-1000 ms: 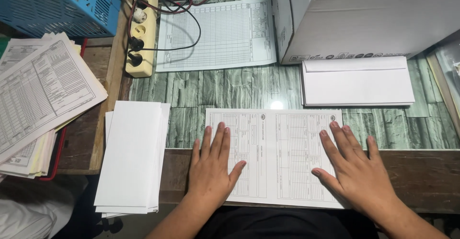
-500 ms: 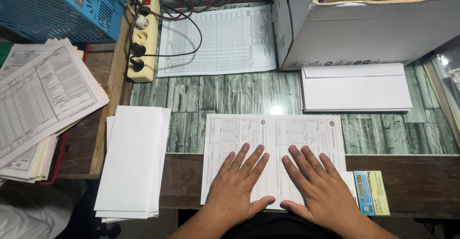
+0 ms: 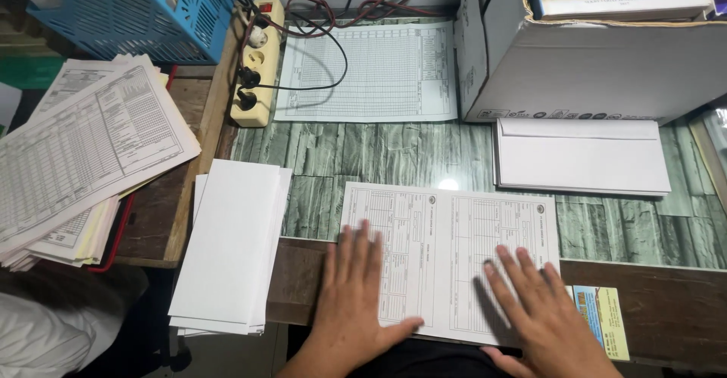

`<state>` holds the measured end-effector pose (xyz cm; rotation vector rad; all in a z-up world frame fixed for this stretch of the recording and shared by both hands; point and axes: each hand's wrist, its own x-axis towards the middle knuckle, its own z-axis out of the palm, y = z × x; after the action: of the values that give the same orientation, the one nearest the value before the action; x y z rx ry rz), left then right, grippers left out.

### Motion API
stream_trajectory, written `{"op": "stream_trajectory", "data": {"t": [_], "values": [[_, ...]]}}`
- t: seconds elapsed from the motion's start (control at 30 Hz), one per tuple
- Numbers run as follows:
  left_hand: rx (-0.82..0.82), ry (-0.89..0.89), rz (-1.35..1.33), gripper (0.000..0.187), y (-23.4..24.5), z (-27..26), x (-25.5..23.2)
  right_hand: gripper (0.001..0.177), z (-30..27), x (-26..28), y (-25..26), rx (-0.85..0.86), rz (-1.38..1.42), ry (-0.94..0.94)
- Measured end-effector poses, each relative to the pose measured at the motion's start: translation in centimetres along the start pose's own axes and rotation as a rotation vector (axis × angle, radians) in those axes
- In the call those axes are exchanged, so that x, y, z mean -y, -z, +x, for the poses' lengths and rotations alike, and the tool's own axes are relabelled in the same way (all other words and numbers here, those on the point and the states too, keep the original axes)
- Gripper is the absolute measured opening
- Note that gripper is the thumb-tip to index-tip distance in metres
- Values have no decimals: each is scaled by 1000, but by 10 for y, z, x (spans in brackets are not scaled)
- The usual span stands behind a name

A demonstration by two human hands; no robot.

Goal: Folding printed documents and inserting them into envelopes for mailing

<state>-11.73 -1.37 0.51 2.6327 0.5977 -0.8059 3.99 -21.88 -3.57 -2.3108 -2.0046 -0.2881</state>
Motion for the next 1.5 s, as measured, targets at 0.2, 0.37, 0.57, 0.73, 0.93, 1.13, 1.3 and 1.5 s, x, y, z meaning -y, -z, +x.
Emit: {"op": "stream_trajectory", "data": {"t": [0.2,0.37,0.57,0.73,0.93,1.13,1.3,1.5], "values": [[-470,-653,-194,66,-22,-4,22,60,-10,3,-26,15,113,233],[-443,-675,-359,29,-16,-16,37,55,-3,5,-23,100,195,279],[-891,-509,-336,25,-3,-20,48,54,37,8,4,319,400,93],[-1381,-238,-133,13,1,-26,42,59,83,11,45,241,477,-129],[-1536,-185,-211,39,-46,-10,40,49,116,8,67,-19,380,-50],[-1293,-451,-303,23,-31,-5,30,49,151,6,86,-134,-16,226],[-1226,-483,-394,25,-30,-1,32,28,172,16,100,-257,-128,382],[-1116,-442,-439,24,-29,0,33,43,187,9,73,-159,-182,299]]}}
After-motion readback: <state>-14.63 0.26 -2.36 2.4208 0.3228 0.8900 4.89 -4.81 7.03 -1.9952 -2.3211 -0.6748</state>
